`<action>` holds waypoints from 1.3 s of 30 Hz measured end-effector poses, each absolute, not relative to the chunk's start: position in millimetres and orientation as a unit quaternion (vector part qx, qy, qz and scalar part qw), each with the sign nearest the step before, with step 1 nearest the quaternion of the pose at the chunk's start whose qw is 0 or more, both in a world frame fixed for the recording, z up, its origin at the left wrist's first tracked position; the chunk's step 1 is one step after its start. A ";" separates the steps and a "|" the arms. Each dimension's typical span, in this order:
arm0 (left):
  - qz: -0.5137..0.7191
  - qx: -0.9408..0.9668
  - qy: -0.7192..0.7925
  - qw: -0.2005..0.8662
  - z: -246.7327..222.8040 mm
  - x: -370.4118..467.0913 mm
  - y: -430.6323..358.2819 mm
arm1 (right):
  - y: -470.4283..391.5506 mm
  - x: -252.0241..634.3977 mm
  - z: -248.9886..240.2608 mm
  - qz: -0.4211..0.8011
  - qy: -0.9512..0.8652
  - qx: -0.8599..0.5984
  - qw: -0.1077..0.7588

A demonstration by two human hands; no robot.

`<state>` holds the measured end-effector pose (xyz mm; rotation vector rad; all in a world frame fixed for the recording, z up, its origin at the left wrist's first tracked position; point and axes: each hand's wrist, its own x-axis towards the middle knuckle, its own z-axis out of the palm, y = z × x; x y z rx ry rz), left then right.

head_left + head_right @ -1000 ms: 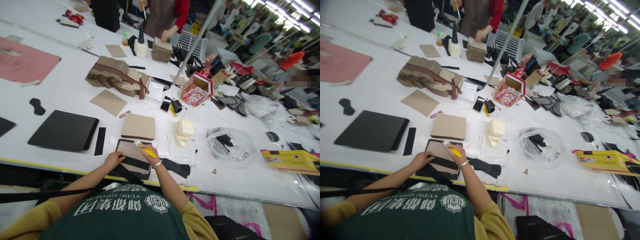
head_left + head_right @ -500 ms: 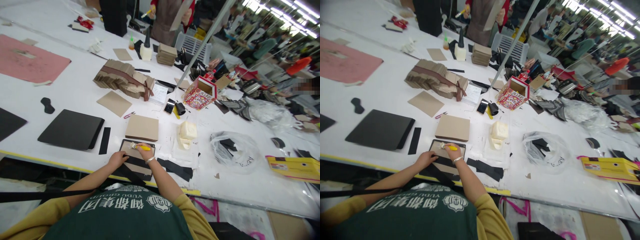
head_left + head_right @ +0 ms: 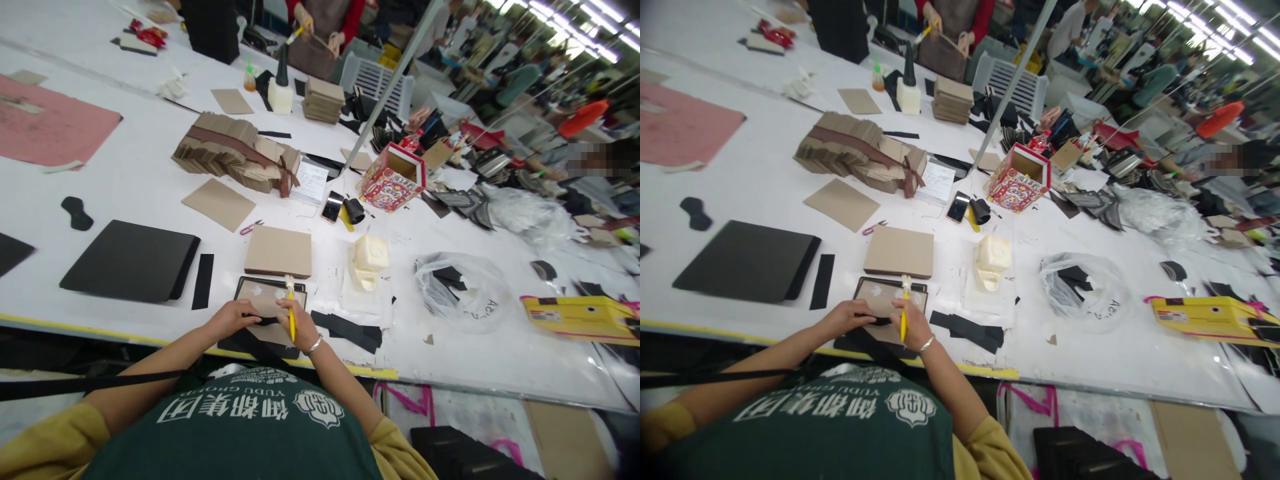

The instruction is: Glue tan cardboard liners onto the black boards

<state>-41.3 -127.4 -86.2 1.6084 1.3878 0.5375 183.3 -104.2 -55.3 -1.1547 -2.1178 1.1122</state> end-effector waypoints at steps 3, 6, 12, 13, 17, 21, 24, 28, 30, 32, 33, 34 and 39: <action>0.243 0.605 0.581 0.488 -75.1 -40.1 -124.4 | -114.1 185.8 -65.2 0.380 -0.796 -0.425 0.203; 0.256 0.475 0.645 0.541 -74.7 -47.7 -121.8 | -115.4 203.1 -77.1 0.348 -0.755 -0.521 0.194; 0.272 0.262 0.611 0.696 -89.5 -59.3 -117.3 | -103.6 229.9 -88.8 0.331 -0.697 -0.596 0.220; 0.287 0.237 0.597 0.710 -92.2 -58.7 -115.2 | -101.1 229.2 -90.7 0.332 -0.689 -0.604 0.224; 0.292 0.249 0.659 0.647 -103.9 -55.7 -103.2 | -90.3 220.8 -100.1 0.320 -0.664 -0.637 0.227; 0.229 0.378 0.759 0.478 -116.7 -56.5 -92.3 | -78.8 214.9 -110.9 0.312 -0.647 -0.662 0.212; 0.184 0.432 0.791 0.391 -123.5 -56.3 -87.7 | -72.4 212.6 -119.6 0.305 -0.643 -0.672 0.205; 0.162 0.434 0.812 0.355 -126.8 -54.4 -84.4 | -69.2 210.9 -130.6 0.294 -0.652 -0.672 0.191; 0.158 0.429 0.817 0.352 -126.5 -54.4 -83.2 | -68.7 210.7 -133.7 0.290 -0.656 -0.672 0.184; 0.148 0.428 0.820 0.349 -125.7 -55.2 -81.7 | -68.1 210.5 -134.4 0.289 -0.656 -0.674 0.180; 0.144 0.429 0.822 0.347 -125.1 -55.8 -81.0 | -67.7 210.3 -134.0 0.289 -0.655 -0.674 0.180; 0.138 0.428 0.823 0.346 -124.5 -56.4 -80.2 | -67.2 210.1 -133.2 0.289 -0.654 -0.675 0.180; 0.122 0.432 0.821 0.354 -121.7 -58.7 -77.7 | -65.5 208.6 -129.4 0.298 -0.652 -0.674 0.179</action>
